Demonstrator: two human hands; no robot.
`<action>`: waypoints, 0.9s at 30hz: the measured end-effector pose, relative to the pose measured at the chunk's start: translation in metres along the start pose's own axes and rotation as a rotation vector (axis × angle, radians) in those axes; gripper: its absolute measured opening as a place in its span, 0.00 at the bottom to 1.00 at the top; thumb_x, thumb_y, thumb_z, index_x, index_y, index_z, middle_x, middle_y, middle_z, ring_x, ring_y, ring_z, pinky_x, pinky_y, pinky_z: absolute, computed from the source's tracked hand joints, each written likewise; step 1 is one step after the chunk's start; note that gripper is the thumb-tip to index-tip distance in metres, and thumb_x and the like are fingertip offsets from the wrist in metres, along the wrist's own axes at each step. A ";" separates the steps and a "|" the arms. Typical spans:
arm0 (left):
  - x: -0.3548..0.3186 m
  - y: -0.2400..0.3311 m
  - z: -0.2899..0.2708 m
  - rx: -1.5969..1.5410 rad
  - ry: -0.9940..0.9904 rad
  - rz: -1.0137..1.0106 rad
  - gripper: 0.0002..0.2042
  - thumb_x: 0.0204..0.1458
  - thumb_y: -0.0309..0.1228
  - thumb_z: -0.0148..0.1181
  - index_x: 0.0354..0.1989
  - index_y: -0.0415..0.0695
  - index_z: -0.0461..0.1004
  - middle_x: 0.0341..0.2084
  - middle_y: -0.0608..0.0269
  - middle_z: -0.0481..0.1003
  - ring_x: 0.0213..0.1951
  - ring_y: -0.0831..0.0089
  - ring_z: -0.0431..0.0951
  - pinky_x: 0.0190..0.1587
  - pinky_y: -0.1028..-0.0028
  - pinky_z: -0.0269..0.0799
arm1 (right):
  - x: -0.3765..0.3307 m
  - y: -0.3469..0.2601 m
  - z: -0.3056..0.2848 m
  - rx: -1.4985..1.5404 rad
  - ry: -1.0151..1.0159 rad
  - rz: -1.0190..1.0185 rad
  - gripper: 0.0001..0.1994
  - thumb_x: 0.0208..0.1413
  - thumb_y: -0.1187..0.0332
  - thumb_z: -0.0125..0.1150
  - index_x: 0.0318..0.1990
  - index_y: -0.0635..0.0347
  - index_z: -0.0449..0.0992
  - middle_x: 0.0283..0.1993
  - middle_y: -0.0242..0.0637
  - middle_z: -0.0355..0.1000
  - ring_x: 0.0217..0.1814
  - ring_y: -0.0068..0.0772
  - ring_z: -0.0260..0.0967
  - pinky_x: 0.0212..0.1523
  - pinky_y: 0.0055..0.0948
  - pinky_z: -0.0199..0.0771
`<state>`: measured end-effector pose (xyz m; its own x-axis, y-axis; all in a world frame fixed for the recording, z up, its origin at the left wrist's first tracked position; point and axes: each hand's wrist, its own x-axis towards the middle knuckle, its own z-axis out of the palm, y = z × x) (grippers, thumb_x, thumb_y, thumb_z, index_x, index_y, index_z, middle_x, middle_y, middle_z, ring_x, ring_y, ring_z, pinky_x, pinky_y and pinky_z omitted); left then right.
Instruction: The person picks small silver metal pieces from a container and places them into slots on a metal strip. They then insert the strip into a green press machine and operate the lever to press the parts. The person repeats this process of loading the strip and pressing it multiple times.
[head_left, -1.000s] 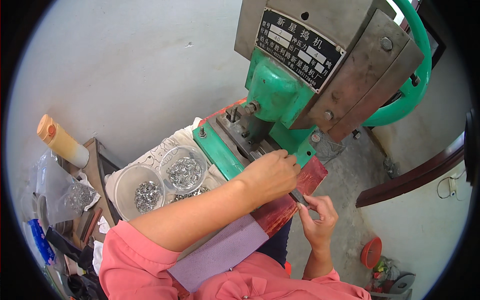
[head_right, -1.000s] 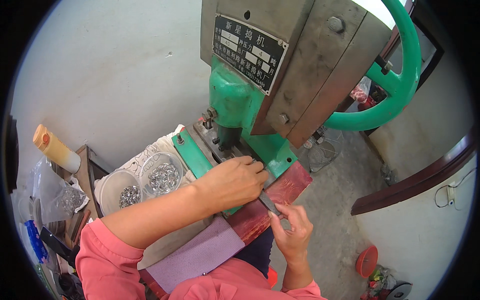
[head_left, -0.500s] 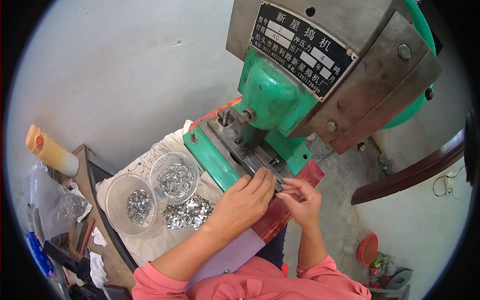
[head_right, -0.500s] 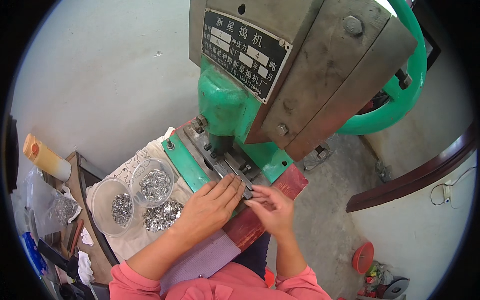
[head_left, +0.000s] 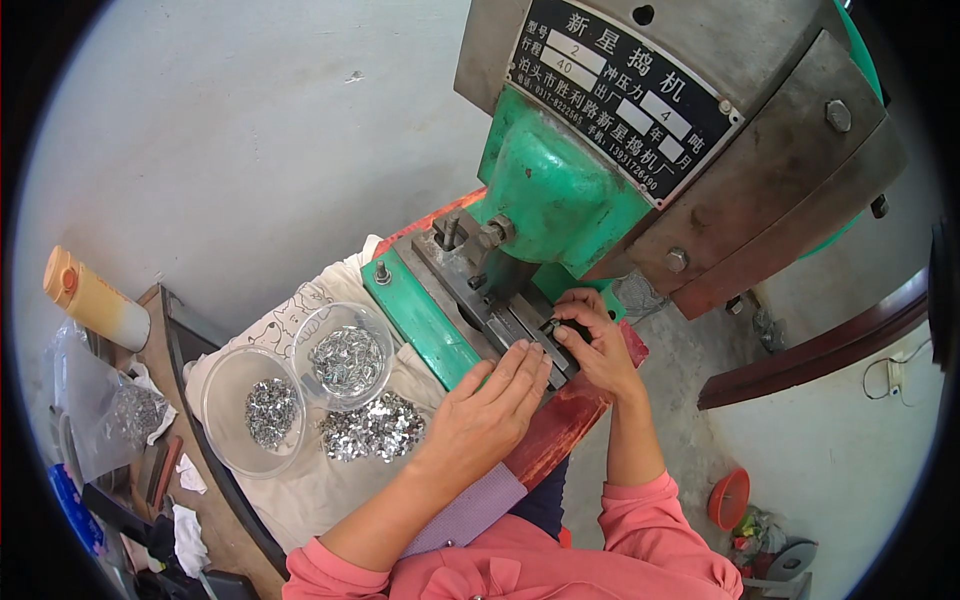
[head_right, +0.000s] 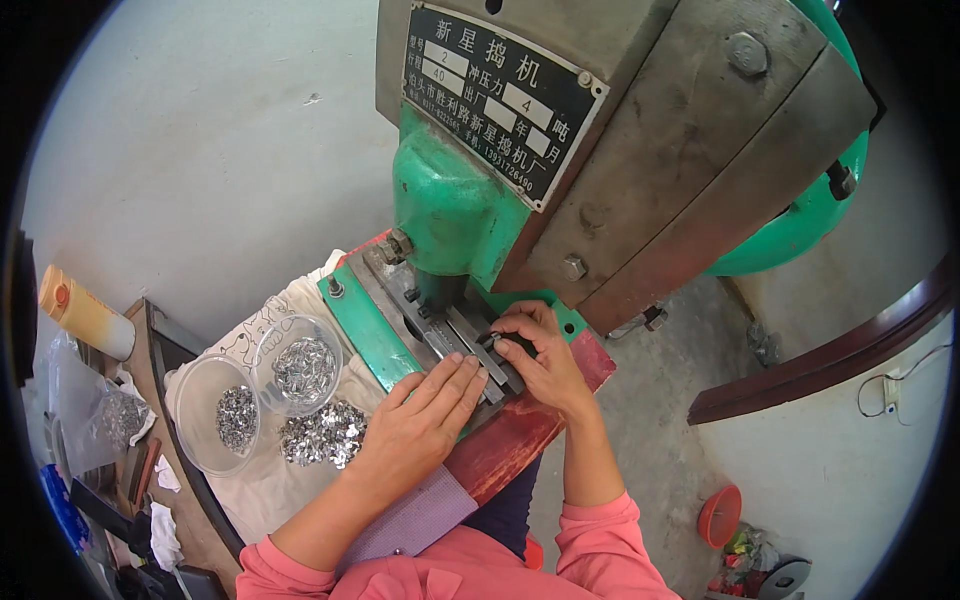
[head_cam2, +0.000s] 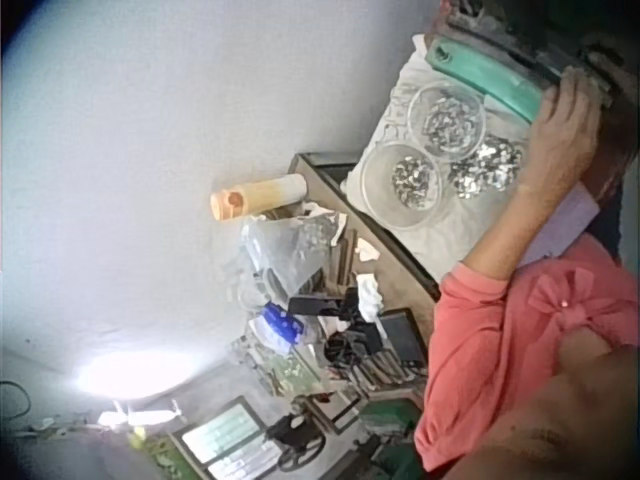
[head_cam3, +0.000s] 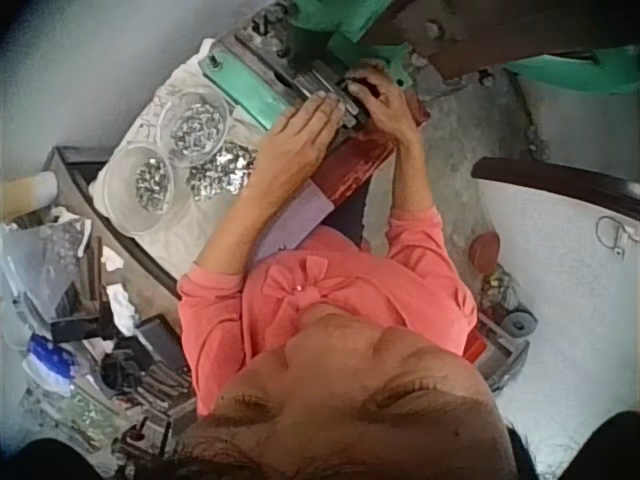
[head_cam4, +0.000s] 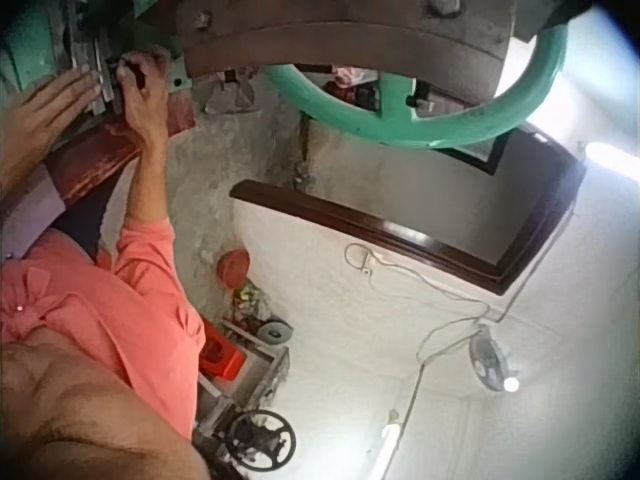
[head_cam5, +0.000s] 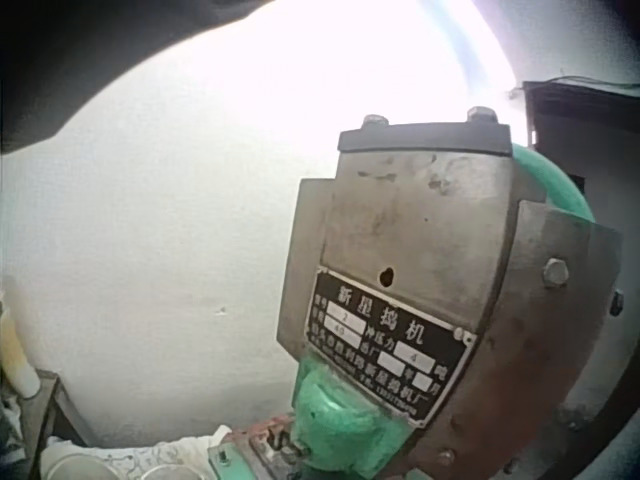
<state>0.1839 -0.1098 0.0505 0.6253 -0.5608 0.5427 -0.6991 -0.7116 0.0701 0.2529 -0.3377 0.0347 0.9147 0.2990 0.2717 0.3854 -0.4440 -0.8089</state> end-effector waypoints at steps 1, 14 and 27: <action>0.000 0.000 0.001 -0.004 0.002 -0.003 0.23 0.55 0.32 0.53 0.59 0.38 0.72 0.59 0.57 0.73 0.65 0.65 0.69 0.60 0.68 0.66 | 0.002 -0.002 -0.002 -0.011 -0.023 0.005 0.11 0.62 0.66 0.63 0.48 0.61 0.79 0.54 0.43 0.67 0.61 0.42 0.63 0.64 0.39 0.60; -0.002 0.004 0.005 -0.161 0.029 -0.093 0.24 0.52 0.26 0.56 0.61 0.41 0.73 0.61 0.60 0.72 0.64 0.64 0.71 0.61 0.66 0.66 | 0.011 0.000 0.000 -0.054 -0.075 -0.038 0.12 0.67 0.62 0.57 0.45 0.63 0.76 0.55 0.47 0.65 0.61 0.44 0.61 0.62 0.39 0.60; -0.009 0.007 0.026 -0.611 0.201 -0.597 0.49 0.36 0.31 0.77 0.70 0.36 0.55 0.64 0.43 0.62 0.64 0.45 0.63 0.64 0.56 0.60 | 0.017 -0.034 -0.118 -0.131 1.260 -0.523 0.29 0.72 0.52 0.48 0.68 0.69 0.55 0.67 0.45 0.56 0.71 0.35 0.53 0.67 0.38 0.59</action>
<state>0.1819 -0.1208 0.0244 0.9131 -0.0408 0.4057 -0.3743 -0.4786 0.7943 0.2691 -0.4170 0.1284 0.1232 -0.4768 0.8703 0.6607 -0.6149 -0.4304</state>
